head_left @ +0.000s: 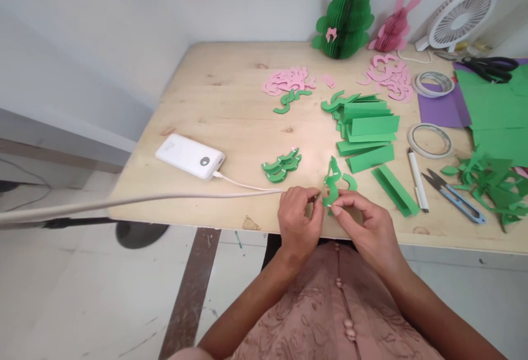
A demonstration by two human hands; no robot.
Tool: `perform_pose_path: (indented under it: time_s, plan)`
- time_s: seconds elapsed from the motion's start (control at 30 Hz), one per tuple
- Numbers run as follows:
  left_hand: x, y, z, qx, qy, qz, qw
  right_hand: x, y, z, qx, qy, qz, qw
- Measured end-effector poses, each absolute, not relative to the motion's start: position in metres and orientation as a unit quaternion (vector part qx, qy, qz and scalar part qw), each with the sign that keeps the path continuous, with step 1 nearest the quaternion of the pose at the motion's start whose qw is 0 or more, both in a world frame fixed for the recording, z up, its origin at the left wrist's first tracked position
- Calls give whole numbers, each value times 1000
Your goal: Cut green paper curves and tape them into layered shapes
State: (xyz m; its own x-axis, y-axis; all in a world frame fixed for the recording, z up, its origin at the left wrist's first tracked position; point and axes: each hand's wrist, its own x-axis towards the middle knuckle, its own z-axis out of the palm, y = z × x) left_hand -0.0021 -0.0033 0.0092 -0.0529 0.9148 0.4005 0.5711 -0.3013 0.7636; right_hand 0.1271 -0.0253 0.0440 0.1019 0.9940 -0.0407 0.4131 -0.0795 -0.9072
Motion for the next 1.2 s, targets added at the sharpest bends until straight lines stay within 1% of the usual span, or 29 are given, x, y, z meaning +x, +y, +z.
perform_pose_path:
  time_s: [0.13, 0.23, 0.4, 0.57, 0.63, 0.73, 0.87, 1.07, 1.2]
  plan:
    - [-1, -5, 9, 652, 557, 471, 209, 126, -24, 43, -646, -556, 346, 391]
    - [0, -6, 12, 628, 556, 478, 262, 126, -23, 44, -658, -558, 329, 383]
    - [-2, -6, 20, 573, 551, 461, 394, 128, -23, 47, -656, -582, 285, 386]
    - [-3, -3, 28, 454, 494, 452, 588, 132, -21, 49, -631, -631, 246, 378]
    - [-3, -1, 31, 402, 466, 460, 640, 134, -21, 50, -616, -653, 227, 378]
    - [-3, 0, 34, 349, 445, 453, 689, 135, -20, 52, -602, -674, 211, 373]
    - [-2, 0, 35, 311, 433, 454, 714, 137, -19, 53, -601, -674, 218, 370]
    - [0, 0, 34, 268, 465, 487, 689, 139, -20, 50, -604, -640, 255, 400]
    - [3, -1, 33, 251, 472, 497, 683, 140, -21, 48, -611, -624, 271, 405]
